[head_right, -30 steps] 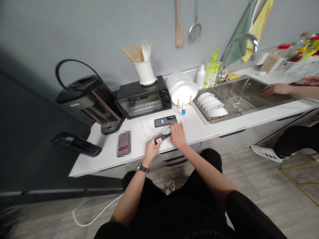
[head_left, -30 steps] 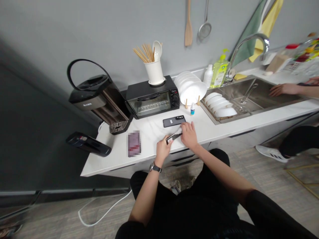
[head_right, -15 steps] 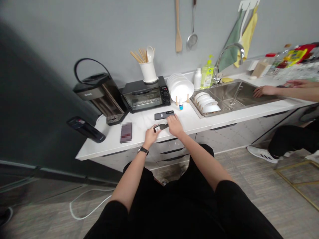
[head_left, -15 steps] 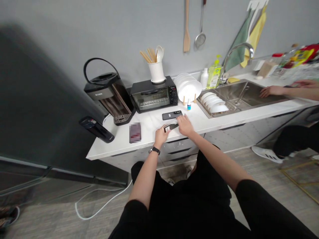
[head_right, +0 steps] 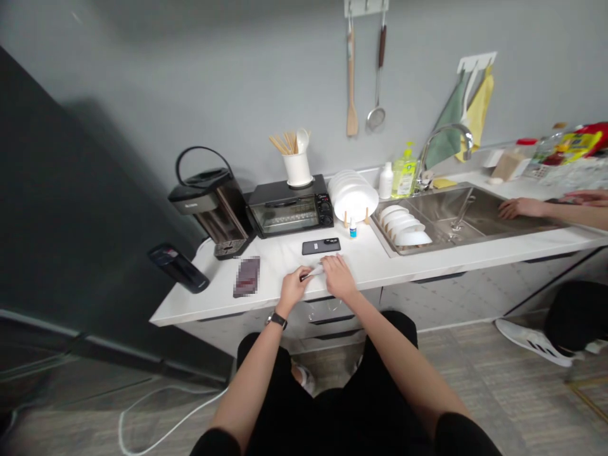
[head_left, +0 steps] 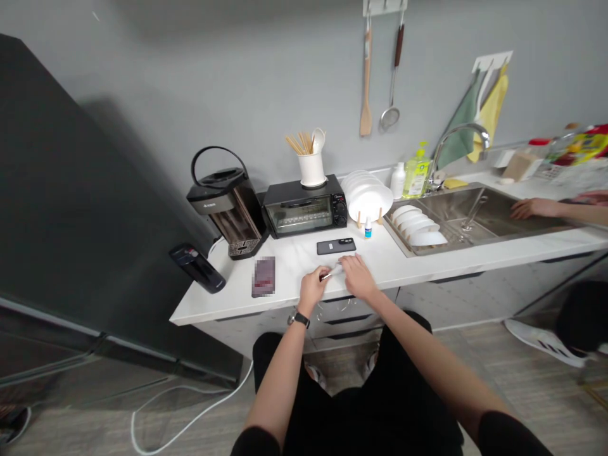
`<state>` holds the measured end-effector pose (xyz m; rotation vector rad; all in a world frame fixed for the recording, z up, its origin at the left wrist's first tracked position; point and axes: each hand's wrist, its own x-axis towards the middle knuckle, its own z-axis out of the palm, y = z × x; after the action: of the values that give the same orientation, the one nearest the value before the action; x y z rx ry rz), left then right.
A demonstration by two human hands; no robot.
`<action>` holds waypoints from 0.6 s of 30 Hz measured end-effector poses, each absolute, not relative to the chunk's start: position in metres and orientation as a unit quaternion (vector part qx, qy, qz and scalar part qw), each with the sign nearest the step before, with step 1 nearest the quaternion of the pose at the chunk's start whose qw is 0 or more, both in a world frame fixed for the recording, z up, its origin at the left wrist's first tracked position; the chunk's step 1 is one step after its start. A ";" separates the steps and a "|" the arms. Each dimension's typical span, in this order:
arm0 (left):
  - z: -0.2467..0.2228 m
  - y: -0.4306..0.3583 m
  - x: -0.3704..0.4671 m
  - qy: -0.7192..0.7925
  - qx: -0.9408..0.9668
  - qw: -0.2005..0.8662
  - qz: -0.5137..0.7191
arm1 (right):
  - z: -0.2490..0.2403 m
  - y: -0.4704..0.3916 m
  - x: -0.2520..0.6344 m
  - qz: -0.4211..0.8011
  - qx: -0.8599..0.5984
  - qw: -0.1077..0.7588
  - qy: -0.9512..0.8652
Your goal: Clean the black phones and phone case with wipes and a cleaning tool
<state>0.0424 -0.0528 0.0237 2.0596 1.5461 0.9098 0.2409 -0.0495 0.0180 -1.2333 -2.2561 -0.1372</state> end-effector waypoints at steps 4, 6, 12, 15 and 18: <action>0.027 -0.058 0.043 0.538 0.740 0.222 0.337 | 0.016 -0.035 0.266 -0.077 -0.519 0.308 -0.794; 0.022 -0.057 0.041 0.529 0.742 0.230 0.341 | 0.011 -0.040 0.251 -0.078 -0.535 0.340 -0.769; -0.003 -0.050 0.031 0.587 0.741 0.188 0.267 | -0.012 -0.077 0.180 0.019 -0.424 0.322 -0.846; -0.005 -0.050 0.029 0.600 0.745 0.182 0.228 | -0.013 -0.074 0.187 0.046 -0.404 0.316 -0.857; -0.004 -0.051 0.029 0.572 0.752 0.200 0.260 | -0.009 -0.049 0.221 0.030 -0.458 0.346 -0.818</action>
<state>0.0290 -0.0505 -0.0044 2.1009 1.5983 0.7280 0.2212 -0.0490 -0.0085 -1.1873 -2.1233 0.0784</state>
